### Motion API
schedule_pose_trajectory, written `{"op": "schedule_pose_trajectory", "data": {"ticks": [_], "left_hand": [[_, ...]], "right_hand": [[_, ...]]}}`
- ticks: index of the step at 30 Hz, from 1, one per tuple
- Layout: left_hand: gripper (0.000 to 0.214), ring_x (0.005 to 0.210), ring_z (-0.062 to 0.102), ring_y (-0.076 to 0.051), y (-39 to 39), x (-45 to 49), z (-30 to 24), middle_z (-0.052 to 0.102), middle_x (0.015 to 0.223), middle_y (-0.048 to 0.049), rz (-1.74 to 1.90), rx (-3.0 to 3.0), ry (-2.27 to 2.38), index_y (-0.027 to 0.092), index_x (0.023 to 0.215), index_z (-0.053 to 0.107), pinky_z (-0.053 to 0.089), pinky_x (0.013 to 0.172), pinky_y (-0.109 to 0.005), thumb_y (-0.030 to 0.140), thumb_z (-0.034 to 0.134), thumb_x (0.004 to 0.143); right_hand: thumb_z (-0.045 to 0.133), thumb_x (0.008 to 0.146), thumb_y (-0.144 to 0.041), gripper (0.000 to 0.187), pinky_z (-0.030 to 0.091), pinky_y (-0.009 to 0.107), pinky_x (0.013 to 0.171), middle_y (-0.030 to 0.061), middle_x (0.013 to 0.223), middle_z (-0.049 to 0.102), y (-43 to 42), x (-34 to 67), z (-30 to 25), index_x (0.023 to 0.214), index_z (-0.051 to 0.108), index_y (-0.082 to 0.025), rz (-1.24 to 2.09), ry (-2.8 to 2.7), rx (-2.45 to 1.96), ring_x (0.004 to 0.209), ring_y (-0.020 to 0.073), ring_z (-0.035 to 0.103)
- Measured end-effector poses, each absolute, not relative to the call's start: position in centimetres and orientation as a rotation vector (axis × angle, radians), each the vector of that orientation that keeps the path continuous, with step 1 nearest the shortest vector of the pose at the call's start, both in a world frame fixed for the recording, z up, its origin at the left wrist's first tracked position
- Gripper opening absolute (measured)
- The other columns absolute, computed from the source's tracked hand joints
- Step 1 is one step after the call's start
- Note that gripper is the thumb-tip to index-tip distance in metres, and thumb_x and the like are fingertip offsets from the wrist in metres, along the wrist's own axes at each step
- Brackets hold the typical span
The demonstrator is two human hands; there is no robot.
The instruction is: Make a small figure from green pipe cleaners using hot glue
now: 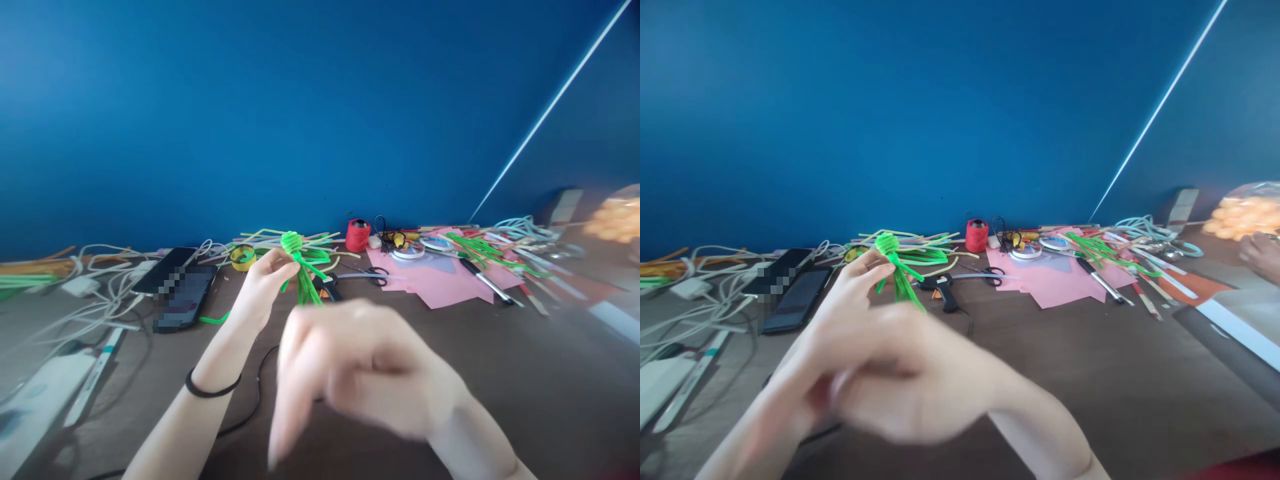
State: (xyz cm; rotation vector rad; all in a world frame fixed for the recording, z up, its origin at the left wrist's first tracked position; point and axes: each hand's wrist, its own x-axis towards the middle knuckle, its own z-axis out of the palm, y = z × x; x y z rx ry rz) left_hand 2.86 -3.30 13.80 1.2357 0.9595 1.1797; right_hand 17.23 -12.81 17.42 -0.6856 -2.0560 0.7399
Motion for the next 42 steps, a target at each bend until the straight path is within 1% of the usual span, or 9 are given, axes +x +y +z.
{"op": "schedule_pose_trajectory", "data": {"ticks": [3, 5, 8, 11, 16, 22, 30, 37, 42], "left_hand": [[0.013, 0.052, 0.051, -0.009, -3.3, 2.7, 13.8, 0.052, 0.054, 0.0054, 1.201, 1.251, 0.956, 0.017, 0.063, 0.051, 0.038, 0.051, -0.02, 0.02, 0.064, 0.062], [0.014, 0.055, 0.051, -0.009, -3.3, 2.7, 13.7, 0.052, 0.058, 0.005, 1.188, 1.257, 0.922, 0.017, 0.066, 0.052, 0.038, 0.052, -0.02, 0.022, 0.065, 0.063], [0.014, 0.055, 0.05, -0.008, -3.2, 2.6, 13.6, 0.052, 0.06, 0.0048, 1.17, 1.269, 0.923, 0.017, 0.067, 0.053, 0.035, 0.05, -0.019, 0.022, 0.065, 0.064], [0.013, 0.056, 0.049, -0.008, -3.3, 2.6, 13.6, 0.051, 0.06, 0.0046, 1.155, 1.283, 0.915, 0.017, 0.066, 0.052, 0.034, 0.051, -0.018, 0.021, 0.064, 0.065], [0.009, 0.056, 0.048, -0.008, -3.3, 2.3, 13.8, 0.053, 0.061, 0.0032, 1.066, 1.348, 0.945, 0.017, 0.071, 0.057, 0.033, 0.051, -0.019, 0.022, 0.063, 0.067], [0.011, 0.061, 0.053, -0.012, -3.0, 1.7, 13.9, 0.057, 0.066, 0.0008, 0.961, 1.417, 0.93, 0.017, 0.076, 0.06, 0.036, 0.055, -0.023, 0.022, 0.062, 0.067], [0.004, 0.054, 0.05, -0.011, -3.0, 1.8, 13.8, 0.056, 0.056, 0.0007, 0.916, 1.433, 0.926, 0.016, 0.063, 0.061, 0.033, 0.048, -0.021, 0.02, 0.061, 0.064], [0.006, 0.05, 0.051, -0.011, -3.1, 2.1, 13.9, 0.057, 0.053, 0.0005, 0.928, 1.474, 0.976, 0.016, 0.065, 0.063, 0.032, 0.044, -0.021, 0.021, 0.063, 0.063], [0.014, 0.056, 0.057, -0.013, -2.9, 1.7, 13.7, 0.064, 0.062, -0.0024, 0.873, 1.412, 0.93, 0.015, 0.073, 0.063, 0.037, 0.047, -0.021, 0.023, 0.065, 0.063]], "right_hand": [[0.042, 0.084, -0.013, 0.02, 0.046, 0.027, 0.07, 0.0026, 0.085, 0.061, -9.7, 18.3, 17.3, 0.088, 0.059, -0.021, 0.526, -1.942, -0.841, 0.078, 0.0132, 0.057], [0.051, 0.082, -0.018, 0.01, 0.045, 0.028, 0.07, 0.0039, 0.09, 0.06, -7.7, 18.9, 16.8, 0.091, 0.055, -0.021, 0.374, -1.883, -1.006, 0.082, 0.0154, 0.056], [0.059, 0.079, -0.026, 0.019, 0.044, 0.028, 0.066, 0.0025, 0.087, 0.061, -6.0, 19.2, 15.8, 0.095, 0.051, -0.021, 0.46, -1.943, -1.097, 0.076, 0.0152, 0.058], [0.057, 0.079, -0.02, 0.018, 0.044, 0.026, 0.066, 0.0008, 0.086, 0.061, -5.2, 19.0, 14.9, 0.096, 0.05, -0.021, 0.547, -2.007, -1.04, 0.075, 0.0134, 0.058], [0.05, 0.081, -0.012, 0.014, 0.041, 0.025, 0.062, 0.0003, 0.083, 0.062, -4.9, 18.9, 14.7, 0.09, 0.058, -0.02, 0.48, -2.054, -0.993, 0.068, 0.0115, 0.055], [0.048, 0.08, -0.008, 0.02, 0.043, 0.026, 0.065, 0.0025, 0.083, 0.063, -4.9, 19.5, 15.1, 0.081, 0.065, -0.018, 0.397, -2.081, -0.966, 0.073, 0.0133, 0.057], [0.048, 0.079, -0.006, 0.023, 0.046, 0.028, 0.068, 0.0025, 0.086, 0.064, -5.1, 19.9, 15.2, 0.08, 0.066, -0.019, 0.443, -2.125, -1.037, 0.077, 0.0152, 0.06], [0.051, 0.078, -0.01, 0.018, 0.047, 0.028, 0.066, 0.0026, 0.089, 0.066, -4.8, 20.0, 14.5, 0.083, 0.065, -0.02, 0.583, -2.08, -1.091, 0.078, 0.0164, 0.062], [0.053, 0.08, -0.016, 0.01, 0.047, 0.029, 0.07, 0.0016, 0.084, 0.064, -4.8, 20.1, 14.7, 0.086, 0.059, -0.02, 0.662, -2.056, -1.079, 0.078, 0.0153, 0.06]]}}
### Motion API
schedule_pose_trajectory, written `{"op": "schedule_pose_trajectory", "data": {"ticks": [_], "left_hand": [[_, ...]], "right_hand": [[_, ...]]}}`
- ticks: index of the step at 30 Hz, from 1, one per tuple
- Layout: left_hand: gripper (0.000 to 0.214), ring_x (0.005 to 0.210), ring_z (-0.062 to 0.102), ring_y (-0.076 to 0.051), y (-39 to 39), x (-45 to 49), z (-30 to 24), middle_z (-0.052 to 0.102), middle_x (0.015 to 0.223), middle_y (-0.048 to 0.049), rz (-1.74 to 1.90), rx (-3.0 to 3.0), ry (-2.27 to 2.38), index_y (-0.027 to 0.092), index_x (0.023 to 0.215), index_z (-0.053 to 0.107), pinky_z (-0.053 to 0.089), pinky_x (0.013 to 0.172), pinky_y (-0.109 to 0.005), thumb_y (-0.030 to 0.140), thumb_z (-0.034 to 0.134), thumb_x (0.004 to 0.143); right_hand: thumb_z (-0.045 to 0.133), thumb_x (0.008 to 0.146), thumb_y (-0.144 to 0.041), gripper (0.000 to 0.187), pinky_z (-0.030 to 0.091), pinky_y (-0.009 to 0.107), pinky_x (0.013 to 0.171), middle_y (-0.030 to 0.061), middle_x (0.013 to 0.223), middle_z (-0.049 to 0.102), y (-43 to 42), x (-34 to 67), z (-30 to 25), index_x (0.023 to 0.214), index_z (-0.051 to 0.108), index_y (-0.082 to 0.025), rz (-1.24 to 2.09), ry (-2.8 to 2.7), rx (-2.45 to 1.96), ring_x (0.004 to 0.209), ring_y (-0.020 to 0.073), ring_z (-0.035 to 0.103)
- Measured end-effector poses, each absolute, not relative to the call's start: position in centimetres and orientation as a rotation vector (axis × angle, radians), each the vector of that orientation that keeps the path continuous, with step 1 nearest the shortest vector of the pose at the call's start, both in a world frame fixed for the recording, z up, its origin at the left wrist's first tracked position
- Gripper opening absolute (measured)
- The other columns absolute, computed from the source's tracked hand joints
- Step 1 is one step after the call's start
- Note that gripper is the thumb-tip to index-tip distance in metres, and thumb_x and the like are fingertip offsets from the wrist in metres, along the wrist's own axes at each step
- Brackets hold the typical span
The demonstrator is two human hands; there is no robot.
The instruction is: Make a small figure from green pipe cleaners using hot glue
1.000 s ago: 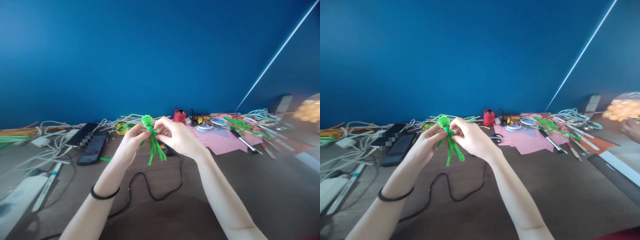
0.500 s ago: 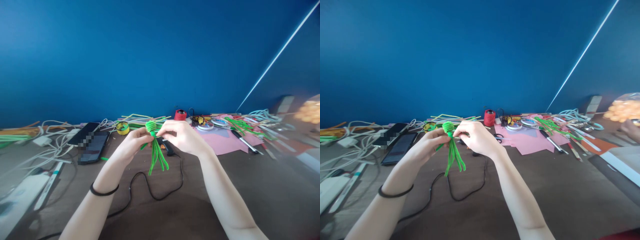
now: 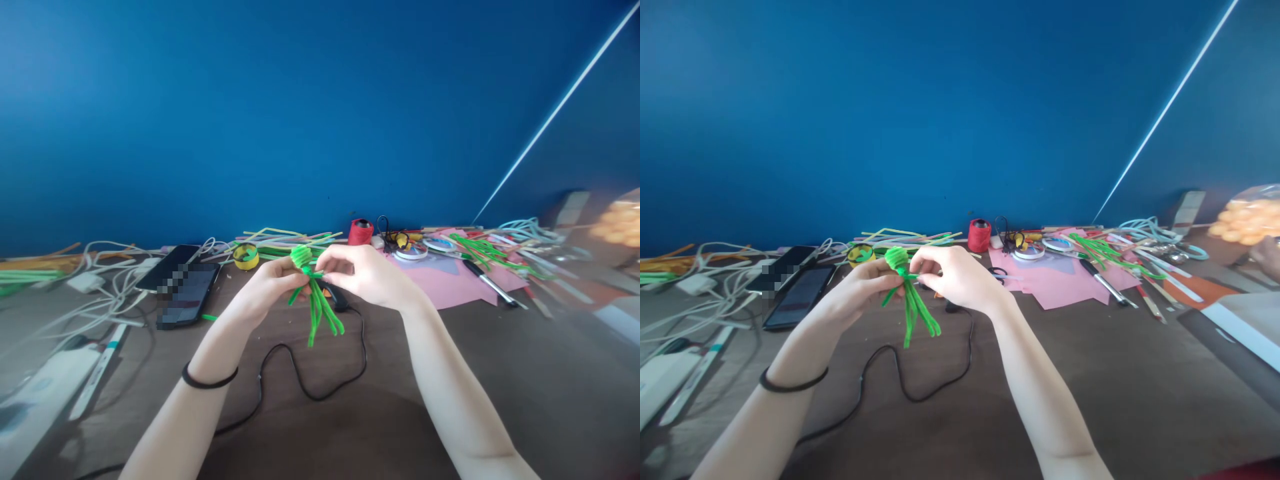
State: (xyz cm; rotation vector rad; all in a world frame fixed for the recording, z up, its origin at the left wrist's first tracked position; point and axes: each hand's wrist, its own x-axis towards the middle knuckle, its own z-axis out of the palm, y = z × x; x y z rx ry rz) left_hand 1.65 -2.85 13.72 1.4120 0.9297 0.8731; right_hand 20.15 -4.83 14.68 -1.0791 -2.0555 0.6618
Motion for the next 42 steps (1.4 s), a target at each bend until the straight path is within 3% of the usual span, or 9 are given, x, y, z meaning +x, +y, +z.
{"op": "schedule_pose_trajectory", "data": {"ticks": [4, 9, 17, 22, 30, 42], "left_hand": [[0.013, 0.056, 0.056, -0.013, -2.8, 1.5, 13.8, 0.063, 0.061, -0.0015, 0.812, 1.437, 0.945, 0.014, 0.073, 0.06, 0.037, 0.048, -0.021, 0.023, 0.063, 0.065], [0.011, 0.054, 0.053, -0.011, -2.9, 1.8, 14.0, 0.06, 0.058, -0.0001, 0.819, 1.496, 0.955, 0.013, 0.071, 0.058, 0.035, 0.049, -0.022, 0.023, 0.061, 0.066], [0.01, 0.054, 0.052, -0.011, -3.2, 1.9, 14.5, 0.059, 0.057, 0.0002, 0.791, 1.557, 1.01, 0.013, 0.067, 0.058, 0.037, 0.052, -0.023, 0.022, 0.062, 0.065], [0.01, 0.05, 0.05, -0.009, -3.4, 1.7, 14.9, 0.058, 0.055, 0.0013, 0.716, 1.576, 0.952, 0.014, 0.065, 0.059, 0.039, 0.053, -0.023, 0.023, 0.062, 0.067], [0.014, 0.051, 0.053, -0.01, -3.4, 1.4, 14.9, 0.061, 0.056, 0.0002, 0.639, 1.601, 0.901, 0.014, 0.063, 0.061, 0.04, 0.051, -0.021, 0.027, 0.065, 0.066], [0.009, 0.053, 0.052, -0.008, -2.6, 0.6, 14.1, 0.062, 0.058, 0.0018, 0.503, 1.671, 0.867, 0.015, 0.068, 0.059, 0.035, 0.049, -0.02, 0.024, 0.061, 0.07]], "right_hand": [[0.053, 0.081, -0.017, 0.009, 0.045, 0.028, 0.072, 0.0018, 0.086, 0.059, -4.7, 20.4, 15.0, 0.089, 0.05, -0.019, 0.595, -1.939, -1.029, 0.081, 0.014, 0.058], [0.056, 0.081, -0.026, 0.02, 0.046, 0.029, 0.071, 0.0018, 0.086, 0.059, -4.4, 20.2, 14.7, 0.097, 0.047, -0.021, 0.829, -2.031, -0.997, 0.08, 0.0156, 0.059], [0.054, 0.08, -0.012, 0.064, 0.047, 0.028, 0.064, -0.0024, 0.075, 0.055, -4.3, 20.1, 14.4, 0.134, 0.025, -0.03, 0.923, -2.063, -0.919, 0.069, 0.0142, 0.057], [0.051, 0.081, -0.011, 0.053, 0.045, 0.028, 0.066, -0.0007, 0.078, 0.056, -4.5, 20.3, 14.7, 0.13, 0.04, -0.027, 0.878, -2.149, -0.947, 0.072, 0.0141, 0.057], [0.052, 0.081, -0.011, 0.049, 0.043, 0.026, 0.064, -0.0011, 0.075, 0.056, -4.9, 20.3, 15.1, 0.127, 0.043, -0.023, 0.869, -2.176, -0.954, 0.069, 0.0128, 0.056], [0.054, 0.081, -0.013, 0.046, 0.042, 0.024, 0.06, -0.0022, 0.074, 0.059, -5.0, 20.5, 14.8, 0.125, 0.046, -0.026, 0.832, -2.241, -0.949, 0.065, 0.0113, 0.055]]}}
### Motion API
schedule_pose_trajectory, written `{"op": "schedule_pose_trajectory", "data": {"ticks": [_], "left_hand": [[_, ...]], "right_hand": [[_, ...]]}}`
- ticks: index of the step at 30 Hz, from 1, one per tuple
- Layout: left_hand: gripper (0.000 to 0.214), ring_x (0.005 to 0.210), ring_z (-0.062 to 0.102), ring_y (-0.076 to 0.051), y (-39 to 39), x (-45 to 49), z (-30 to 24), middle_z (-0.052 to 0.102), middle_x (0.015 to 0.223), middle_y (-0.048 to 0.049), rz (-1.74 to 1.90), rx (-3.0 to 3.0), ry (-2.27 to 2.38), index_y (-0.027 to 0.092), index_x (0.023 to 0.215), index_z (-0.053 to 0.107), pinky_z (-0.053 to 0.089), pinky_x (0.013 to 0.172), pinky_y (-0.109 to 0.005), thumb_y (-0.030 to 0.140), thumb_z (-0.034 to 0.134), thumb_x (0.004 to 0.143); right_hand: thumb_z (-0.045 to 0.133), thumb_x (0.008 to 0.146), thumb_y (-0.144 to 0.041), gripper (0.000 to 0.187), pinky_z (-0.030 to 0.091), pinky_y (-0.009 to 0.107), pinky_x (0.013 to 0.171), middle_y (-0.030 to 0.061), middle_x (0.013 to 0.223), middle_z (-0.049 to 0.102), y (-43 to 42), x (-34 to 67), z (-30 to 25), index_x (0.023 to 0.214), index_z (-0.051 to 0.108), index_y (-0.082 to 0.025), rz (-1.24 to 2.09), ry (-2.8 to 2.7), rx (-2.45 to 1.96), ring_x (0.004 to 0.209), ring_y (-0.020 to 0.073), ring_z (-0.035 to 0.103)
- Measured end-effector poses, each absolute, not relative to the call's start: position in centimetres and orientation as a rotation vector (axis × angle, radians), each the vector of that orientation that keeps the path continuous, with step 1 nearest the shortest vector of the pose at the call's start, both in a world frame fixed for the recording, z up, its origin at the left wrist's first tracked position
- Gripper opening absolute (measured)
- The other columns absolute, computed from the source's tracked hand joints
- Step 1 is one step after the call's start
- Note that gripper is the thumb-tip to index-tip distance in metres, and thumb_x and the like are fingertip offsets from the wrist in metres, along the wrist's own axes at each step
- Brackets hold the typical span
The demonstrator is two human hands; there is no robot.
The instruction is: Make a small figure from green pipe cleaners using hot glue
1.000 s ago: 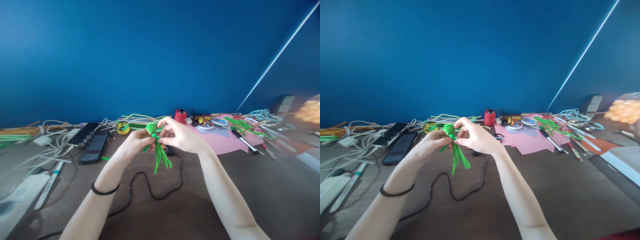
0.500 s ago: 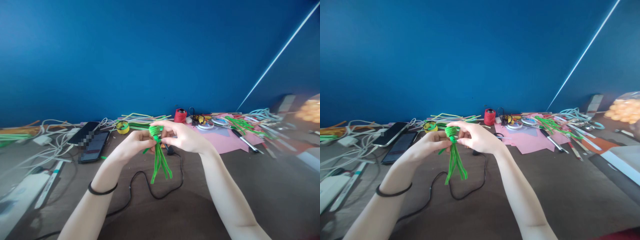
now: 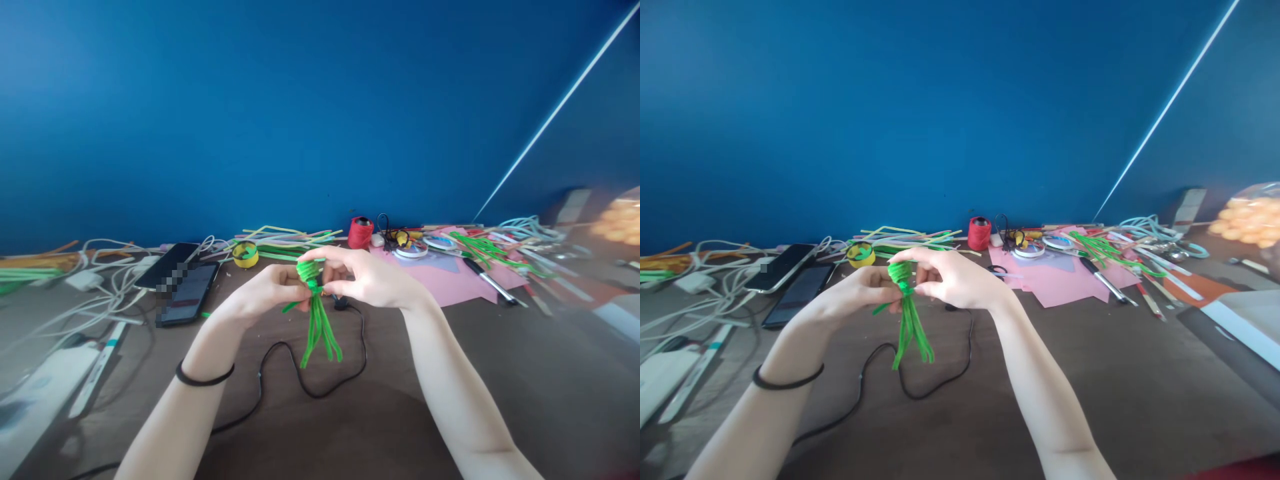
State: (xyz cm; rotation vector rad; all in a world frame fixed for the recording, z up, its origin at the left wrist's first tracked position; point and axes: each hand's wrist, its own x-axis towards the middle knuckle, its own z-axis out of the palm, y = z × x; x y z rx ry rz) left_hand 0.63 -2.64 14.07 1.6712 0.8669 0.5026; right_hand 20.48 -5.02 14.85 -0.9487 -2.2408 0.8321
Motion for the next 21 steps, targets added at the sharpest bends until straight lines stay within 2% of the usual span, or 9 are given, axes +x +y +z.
{"op": "schedule_pose_trajectory", "data": {"ticks": [3, 7, 9, 13, 16, 21], "left_hand": [[0.011, 0.052, 0.05, -0.008, -2.7, 0.6, 14.2, 0.062, 0.059, 0.0018, 0.5, 1.672, 0.866, 0.015, 0.068, 0.058, 0.033, 0.048, -0.02, 0.025, 0.061, 0.07], [0.011, 0.054, 0.052, -0.009, -2.9, 0.8, 14.5, 0.062, 0.06, 0.0002, 0.544, 1.673, 0.879, 0.015, 0.071, 0.061, 0.034, 0.048, -0.021, 0.026, 0.061, 0.07], [0.01, 0.055, 0.053, -0.011, -3.0, 1.1, 14.6, 0.062, 0.059, -0.0005, 0.617, 1.65, 0.907, 0.014, 0.068, 0.061, 0.036, 0.05, -0.022, 0.025, 0.062, 0.068], [0.009, 0.056, 0.056, -0.012, -3.0, 1.5, 14.4, 0.062, 0.058, -0.001, 0.785, 1.567, 0.944, 0.014, 0.065, 0.061, 0.04, 0.053, -0.023, 0.023, 0.063, 0.065], [0.009, 0.059, 0.058, -0.013, -2.9, 1.6, 14.2, 0.063, 0.061, -0.0016, 0.851, 1.517, 0.968, 0.014, 0.068, 0.061, 0.044, 0.056, -0.024, 0.022, 0.064, 0.064], [0.011, 0.062, 0.059, -0.014, -3.0, 1.7, 14.2, 0.065, 0.065, -0.0021, 0.871, 1.557, 0.951, 0.013, 0.07, 0.062, 0.047, 0.061, -0.025, 0.02, 0.065, 0.063]], "right_hand": [[0.054, 0.081, -0.012, 0.049, 0.042, 0.024, 0.06, -0.0022, 0.074, 0.058, -5.1, 20.4, 14.9, 0.126, 0.044, -0.027, 0.854, -2.237, -0.96, 0.066, 0.0116, 0.055], [0.054, 0.08, -0.012, 0.057, 0.044, 0.024, 0.059, -0.0041, 0.071, 0.056, -4.8, 20.5, 14.6, 0.13, 0.031, -0.029, 1.019, -2.117, -0.941, 0.065, 0.0117, 0.057], [0.057, 0.079, -0.015, 0.05, 0.046, 0.025, 0.058, -0.0045, 0.069, 0.055, -4.6, 20.5, 14.3, 0.122, 0.033, -0.025, 1.079, -2.019, -0.972, 0.062, 0.0122, 0.058], [0.057, 0.08, -0.028, 0.017, 0.046, 0.026, 0.054, -0.0011, 0.068, 0.058, -4.2, 20.2, 13.9, 0.09, 0.047, -0.019, 1.056, -1.968, -1.085, 0.058, 0.0131, 0.058], [0.055, 0.081, -0.03, 0.014, 0.046, 0.026, 0.056, 0.0009, 0.068, 0.06, -4.3, 19.9, 14.0, 0.078, 0.05, -0.018, 0.975, -2.001, -1.091, 0.06, 0.0135, 0.058], [0.054, 0.082, -0.028, 0.011, 0.044, 0.026, 0.054, 0.0008, 0.066, 0.06, -4.3, 19.6, 14.1, 0.078, 0.051, -0.018, 0.971, -1.978, -1.079, 0.056, 0.0126, 0.056]]}}
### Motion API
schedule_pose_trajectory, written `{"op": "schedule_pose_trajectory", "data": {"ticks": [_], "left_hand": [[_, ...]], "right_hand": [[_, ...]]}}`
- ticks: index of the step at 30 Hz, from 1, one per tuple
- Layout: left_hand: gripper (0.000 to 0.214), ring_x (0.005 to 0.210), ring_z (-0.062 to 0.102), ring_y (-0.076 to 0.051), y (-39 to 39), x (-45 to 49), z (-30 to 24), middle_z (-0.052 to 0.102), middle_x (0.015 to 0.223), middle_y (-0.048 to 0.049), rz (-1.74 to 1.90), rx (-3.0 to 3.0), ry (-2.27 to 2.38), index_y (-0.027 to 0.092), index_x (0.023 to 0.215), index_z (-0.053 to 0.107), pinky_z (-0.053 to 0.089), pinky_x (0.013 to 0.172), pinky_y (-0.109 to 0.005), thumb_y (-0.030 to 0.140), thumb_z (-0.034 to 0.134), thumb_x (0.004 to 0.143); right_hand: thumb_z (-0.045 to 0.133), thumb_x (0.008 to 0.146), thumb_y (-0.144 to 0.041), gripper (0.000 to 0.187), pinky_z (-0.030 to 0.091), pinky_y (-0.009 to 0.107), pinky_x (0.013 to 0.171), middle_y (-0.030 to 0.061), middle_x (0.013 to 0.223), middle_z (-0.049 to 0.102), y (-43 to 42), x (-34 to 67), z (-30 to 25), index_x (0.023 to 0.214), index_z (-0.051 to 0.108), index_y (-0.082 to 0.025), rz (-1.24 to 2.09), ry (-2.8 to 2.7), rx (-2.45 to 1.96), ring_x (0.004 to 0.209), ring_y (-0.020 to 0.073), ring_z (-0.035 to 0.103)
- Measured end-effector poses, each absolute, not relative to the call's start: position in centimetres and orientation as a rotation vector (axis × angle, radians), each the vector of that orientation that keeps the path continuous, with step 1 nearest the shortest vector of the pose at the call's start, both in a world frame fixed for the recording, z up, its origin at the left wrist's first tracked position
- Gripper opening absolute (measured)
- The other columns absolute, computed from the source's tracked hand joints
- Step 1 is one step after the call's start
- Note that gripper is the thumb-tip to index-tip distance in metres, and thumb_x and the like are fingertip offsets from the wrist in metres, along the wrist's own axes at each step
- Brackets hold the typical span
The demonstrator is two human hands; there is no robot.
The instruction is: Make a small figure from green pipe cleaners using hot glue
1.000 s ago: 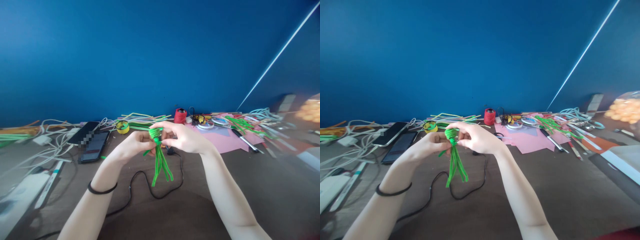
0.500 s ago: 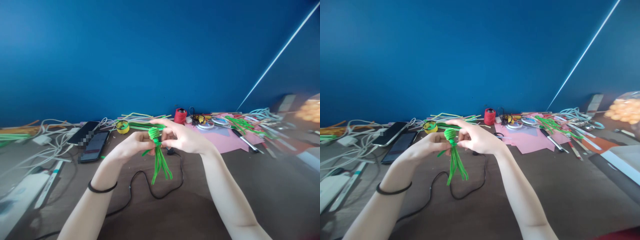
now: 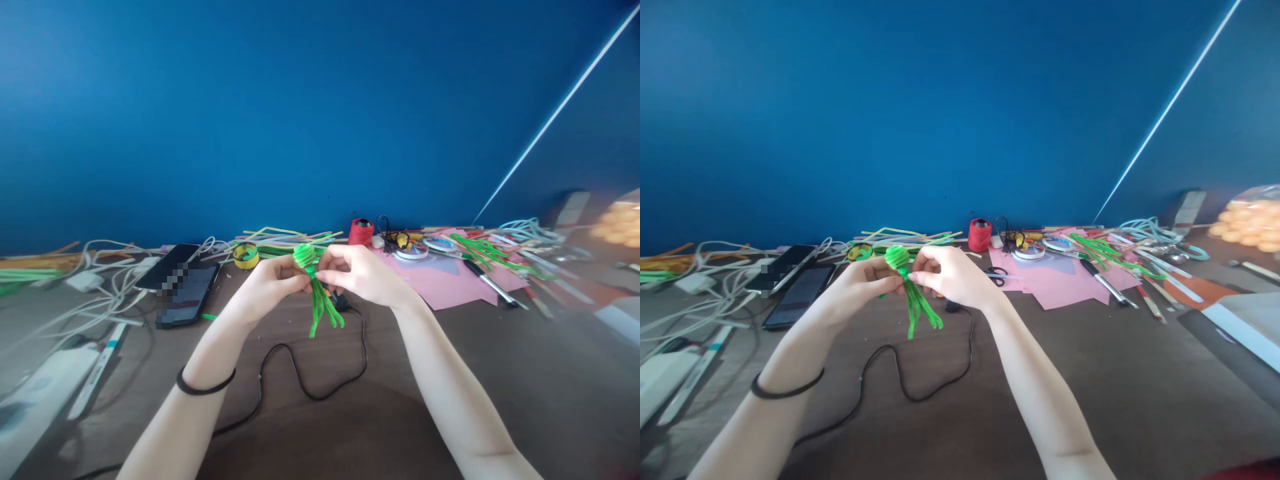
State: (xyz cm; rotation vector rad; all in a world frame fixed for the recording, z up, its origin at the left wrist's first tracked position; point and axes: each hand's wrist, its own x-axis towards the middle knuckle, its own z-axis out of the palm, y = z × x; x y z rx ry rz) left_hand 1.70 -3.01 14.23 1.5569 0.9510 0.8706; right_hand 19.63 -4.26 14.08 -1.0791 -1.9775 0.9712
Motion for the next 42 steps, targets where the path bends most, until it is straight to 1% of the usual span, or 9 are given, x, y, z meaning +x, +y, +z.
{"op": "schedule_pose_trajectory", "data": {"ticks": [8, 12, 17, 24, 29, 33, 36, 40, 42], "left_hand": [[0.013, 0.069, 0.06, -0.015, -2.8, 1.6, 13.9, 0.067, 0.073, -0.0026, 0.889, 1.643, 0.904, 0.013, 0.076, 0.063, 0.047, 0.067, -0.025, 0.02, 0.064, 0.065], [0.009, 0.067, 0.059, -0.015, -2.9, 1.8, 13.7, 0.065, 0.068, -0.0016, 0.898, 1.645, 0.943, 0.014, 0.072, 0.061, 0.046, 0.065, -0.025, 0.019, 0.062, 0.065], [0.005, 0.066, 0.056, -0.014, -2.7, 2.2, 13.2, 0.06, 0.063, 0.0001, 0.939, 1.598, 0.973, 0.015, 0.064, 0.054, 0.043, 0.064, -0.025, 0.018, 0.057, 0.065], [0.005, 0.067, 0.054, -0.014, -2.5, 2.4, 12.7, 0.056, 0.063, 0.0013, 0.931, 1.636, 0.979, 0.016, 0.065, 0.05, 0.042, 0.065, -0.025, 0.018, 0.054, 0.067], [0.006, 0.07, 0.054, -0.013, -2.5, 2.5, 12.5, 0.055, 0.067, 0.0017, 0.951, 1.662, 0.967, 0.015, 0.069, 0.051, 0.041, 0.067, -0.024, 0.02, 0.054, 0.07], [0.011, 0.068, 0.054, -0.013, -2.4, 2.6, 12.5, 0.056, 0.068, 0.0011, 0.951, 1.583, 0.965, 0.015, 0.073, 0.054, 0.042, 0.066, -0.025, 0.024, 0.057, 0.068], [0.014, 0.065, 0.053, -0.013, -2.3, 2.5, 12.5, 0.056, 0.068, 0.0004, 0.937, 1.597, 0.989, 0.014, 0.072, 0.055, 0.041, 0.063, -0.025, 0.027, 0.06, 0.068], [0.016, 0.06, 0.048, -0.011, -2.1, 2.3, 12.4, 0.053, 0.063, 0.0021, 0.956, 1.64, 1.029, 0.014, 0.066, 0.055, 0.036, 0.058, -0.023, 0.028, 0.061, 0.068], [0.016, 0.061, 0.049, -0.011, -2.0, 2.4, 12.4, 0.053, 0.062, 0.0024, 0.952, 1.611, 1.027, 0.014, 0.065, 0.055, 0.037, 0.06, -0.023, 0.028, 0.061, 0.067]], "right_hand": [[0.052, 0.081, -0.021, 0.005, 0.044, 0.027, 0.055, 0.0012, 0.067, 0.059, -4.0, 19.2, 13.8, 0.078, 0.052, -0.017, 0.921, -1.994, -1.065, 0.057, 0.0129, 0.056], [0.052, 0.081, -0.019, 0.005, 0.042, 0.026, 0.054, 0.0012, 0.067, 0.059, -4.0, 19.1, 13.7, 0.076, 0.052, -0.017, 0.865, -2.008, -1.079, 0.058, 0.013, 0.055], [0.05, 0.081, -0.018, 0.005, 0.041, 0.025, 0.055, 0.0011, 0.067, 0.059, -3.8, 19.0, 13.5, 0.077, 0.051, -0.016, 0.815, -2.009, -1.11, 0.058, 0.013, 0.056], [0.05, 0.08, -0.018, 0.005, 0.04, 0.024, 0.054, 0.0005, 0.067, 0.058, -3.4, 19.2, 13.3, 0.075, 0.05, -0.016, 0.833, -2.006, -1.107, 0.058, 0.0125, 0.055], [0.051, 0.081, -0.018, 0.005, 0.041, 0.024, 0.056, 0.0007, 0.067, 0.058, -3.3, 19.3, 13.2, 0.075, 0.05, -0.016, 0.806, -2.001, -1.114, 0.06, 0.013, 0.056], [0.051, 0.081, -0.019, 0.005, 0.043, 0.025, 0.058, 0.0016, 0.071, 0.059, -3.3, 19.2, 13.0, 0.077, 0.051, -0.017, 0.798, -1.977, -1.104, 0.063, 0.0136, 0.057], [0.053, 0.081, -0.021, 0.005, 0.045, 0.026, 0.06, 0.002, 0.072, 0.06, -3.3, 19.1, 12.9, 0.077, 0.052, -0.017, 0.791, -1.968, -1.111, 0.065, 0.0141, 0.058], [0.053, 0.081, -0.022, 0.006, 0.046, 0.027, 0.06, 0.002, 0.071, 0.06, -3.1, 19.1, 12.6, 0.078, 0.053, -0.017, 0.762, -1.96, -1.138, 0.065, 0.0142, 0.059], [0.053, 0.081, -0.022, 0.006, 0.046, 0.027, 0.061, 0.0021, 0.071, 0.061, -3.0, 19.1, 12.5, 0.078, 0.053, -0.016, 0.766, -1.962, -1.137, 0.065, 0.014, 0.059]]}}
